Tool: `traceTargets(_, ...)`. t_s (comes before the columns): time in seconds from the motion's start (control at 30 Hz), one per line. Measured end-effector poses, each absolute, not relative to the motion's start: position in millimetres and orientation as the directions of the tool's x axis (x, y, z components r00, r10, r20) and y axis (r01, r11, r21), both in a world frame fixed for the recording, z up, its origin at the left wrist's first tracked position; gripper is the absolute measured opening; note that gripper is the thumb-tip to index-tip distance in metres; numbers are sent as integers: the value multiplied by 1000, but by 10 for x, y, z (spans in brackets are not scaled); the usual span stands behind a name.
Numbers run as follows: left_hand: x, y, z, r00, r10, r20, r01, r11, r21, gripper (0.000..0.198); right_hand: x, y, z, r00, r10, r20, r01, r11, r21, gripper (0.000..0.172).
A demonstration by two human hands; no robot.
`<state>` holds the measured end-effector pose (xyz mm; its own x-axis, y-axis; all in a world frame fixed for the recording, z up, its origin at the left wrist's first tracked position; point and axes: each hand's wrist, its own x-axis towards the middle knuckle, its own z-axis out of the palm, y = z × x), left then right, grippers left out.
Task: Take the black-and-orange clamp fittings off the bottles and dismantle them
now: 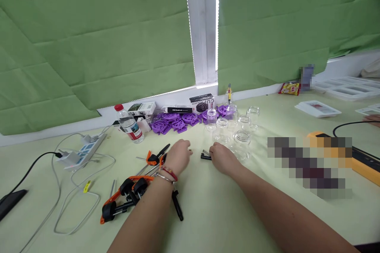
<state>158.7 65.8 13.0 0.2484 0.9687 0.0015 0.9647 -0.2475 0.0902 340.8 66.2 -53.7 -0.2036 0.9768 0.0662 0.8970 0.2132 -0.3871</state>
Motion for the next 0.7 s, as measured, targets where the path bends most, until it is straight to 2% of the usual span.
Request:
traceTargets(0.13, 1125, 583, 294, 71, 997, 9, 997, -71, -17, 15, 3403, 661, -542, -215, 974, 68, 894, 225, -389, 24)
traceTargets(0.23, 970, 545, 243, 46, 998, -35, 998, -47, -50, 13, 3390, 643, -525, -210, 974, 86, 886, 226, -404, 23)
traceTargets(0.43, 976, 583, 61, 64, 997, -53, 997, -67, -46, 18, 3438, 564, -393, -168, 979, 117, 857, 204, -474, 27)
traceTargets(0.7, 926, 617, 8, 52, 999, -6, 999, -52, 14, 19, 3601, 634, -385, -200, 962, 186, 800, 270, -536, 32)
